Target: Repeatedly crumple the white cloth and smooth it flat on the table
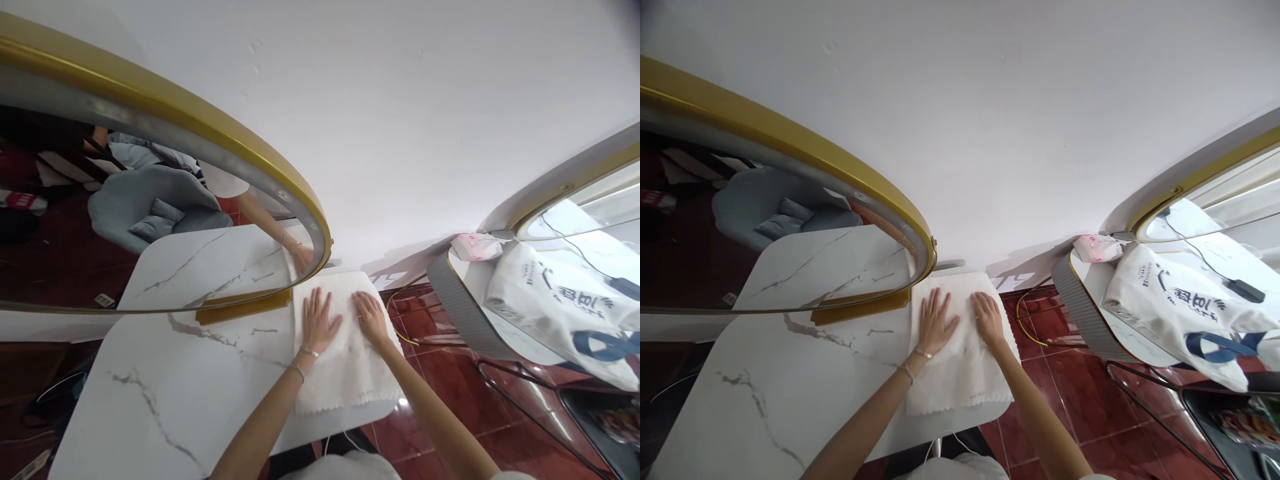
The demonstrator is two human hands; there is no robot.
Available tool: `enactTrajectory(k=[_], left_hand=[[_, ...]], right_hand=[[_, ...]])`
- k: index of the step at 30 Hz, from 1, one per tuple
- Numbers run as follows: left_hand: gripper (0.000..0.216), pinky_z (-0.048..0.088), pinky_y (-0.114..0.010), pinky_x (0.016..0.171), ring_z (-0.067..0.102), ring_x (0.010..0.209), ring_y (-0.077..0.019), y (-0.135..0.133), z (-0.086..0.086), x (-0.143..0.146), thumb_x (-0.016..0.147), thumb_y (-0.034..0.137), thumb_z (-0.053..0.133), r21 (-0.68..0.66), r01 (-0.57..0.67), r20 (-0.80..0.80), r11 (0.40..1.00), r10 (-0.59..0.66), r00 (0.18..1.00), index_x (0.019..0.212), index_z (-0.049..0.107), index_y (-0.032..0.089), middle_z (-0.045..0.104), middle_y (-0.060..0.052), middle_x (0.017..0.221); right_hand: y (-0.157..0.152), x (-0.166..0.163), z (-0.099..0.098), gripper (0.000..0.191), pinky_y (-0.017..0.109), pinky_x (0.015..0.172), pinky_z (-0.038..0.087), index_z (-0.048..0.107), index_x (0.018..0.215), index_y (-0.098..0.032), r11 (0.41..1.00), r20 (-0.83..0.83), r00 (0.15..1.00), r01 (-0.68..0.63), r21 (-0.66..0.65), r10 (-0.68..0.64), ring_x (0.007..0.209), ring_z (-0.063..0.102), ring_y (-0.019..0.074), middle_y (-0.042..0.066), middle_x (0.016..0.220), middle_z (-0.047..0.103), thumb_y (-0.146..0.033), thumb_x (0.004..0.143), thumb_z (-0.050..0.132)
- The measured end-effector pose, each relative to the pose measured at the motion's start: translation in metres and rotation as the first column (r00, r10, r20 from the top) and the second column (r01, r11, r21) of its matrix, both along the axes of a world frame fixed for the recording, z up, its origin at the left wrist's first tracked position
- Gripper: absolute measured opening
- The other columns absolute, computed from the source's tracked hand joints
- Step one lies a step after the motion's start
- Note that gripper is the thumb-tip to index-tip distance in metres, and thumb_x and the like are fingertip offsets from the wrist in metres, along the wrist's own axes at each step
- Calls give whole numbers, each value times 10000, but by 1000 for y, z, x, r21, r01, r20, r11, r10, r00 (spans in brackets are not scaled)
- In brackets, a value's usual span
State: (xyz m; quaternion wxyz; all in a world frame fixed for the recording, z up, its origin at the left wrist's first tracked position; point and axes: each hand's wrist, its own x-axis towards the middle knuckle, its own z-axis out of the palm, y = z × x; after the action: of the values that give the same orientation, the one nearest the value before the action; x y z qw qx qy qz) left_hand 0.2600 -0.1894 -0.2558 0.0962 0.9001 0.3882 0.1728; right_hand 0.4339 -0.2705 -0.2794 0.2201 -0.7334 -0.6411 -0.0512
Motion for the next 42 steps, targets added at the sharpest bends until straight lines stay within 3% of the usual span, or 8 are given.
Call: enactTrajectory(k=[4,9,13,19,23,27,31,42], left_hand=[[728,192,-542,1121,150,1426,-313,-70,5,-45,857,542,492,-10,17,-42,1000,-18,999,1466,245,229,129,-145,1555],[691,160,-540,1122,150,1422,-335,-114,7,-75,851,540,506,-27,121,-108,992,-123,987,1456,268,303,118,-103,1562],[628,160,-519,1130,161,1424,-309,-81,4,-59,862,513,503,-20,105,-98,994,-106,989,1434,309,340,146,-67,1560],[558,150,-544,1132,155,1427,-302,17,2,-23,873,498,484,-40,75,-93,996,-78,993,1398,387,337,208,-66,1546],[536,160,-588,1116,125,1430,-320,37,4,-4,881,359,484,-47,59,-110,997,-64,992,1404,377,319,183,-72,1552],[566,168,-514,1149,152,1433,-239,9,0,11,894,204,389,-16,175,-61,984,-176,983,1445,292,295,216,-42,1547],[560,157,-501,1156,147,1433,-243,-28,-4,9,929,355,370,-3,166,-53,986,-165,985,1456,270,195,248,-83,1534],[728,33,-662,1088,169,1417,-329,-142,3,-81,815,590,510,-87,177,-153,980,-188,970,1451,251,348,183,-103,1548]], right_hand=[[-56,-32,10,587,484,1108,275,142,1497,-205,995,19,999,-24,-99,26,1403,231,237,83,1497,326,-181,936,314],[-122,-65,17,648,522,1114,219,172,1492,-253,976,81,996,-13,-218,32,1422,148,304,73,1551,179,-441,925,422],[-102,-56,14,621,505,1122,198,192,1486,-273,974,116,993,11,-225,16,1427,134,287,61,1554,167,-448,930,406],[2,-23,9,568,504,1135,154,277,1463,-258,975,98,995,45,-217,-24,1431,117,271,69,1546,203,-458,941,376],[35,-19,6,557,530,1131,143,322,1446,-240,980,56,997,54,-190,-44,1430,108,281,89,1537,226,-452,935,394],[24,-20,5,531,535,1131,137,308,1450,-235,983,50,999,18,-180,-10,1433,93,277,84,1536,231,-389,946,373],[-17,-18,9,520,471,1144,171,261,1468,-211,980,30,997,-70,-188,77,1432,126,229,65,1526,265,-346,969,318],[-153,-74,15,614,520,1110,245,163,1491,-285,978,13,998,-56,-202,59,1396,253,269,56,1529,251,-421,938,391]])
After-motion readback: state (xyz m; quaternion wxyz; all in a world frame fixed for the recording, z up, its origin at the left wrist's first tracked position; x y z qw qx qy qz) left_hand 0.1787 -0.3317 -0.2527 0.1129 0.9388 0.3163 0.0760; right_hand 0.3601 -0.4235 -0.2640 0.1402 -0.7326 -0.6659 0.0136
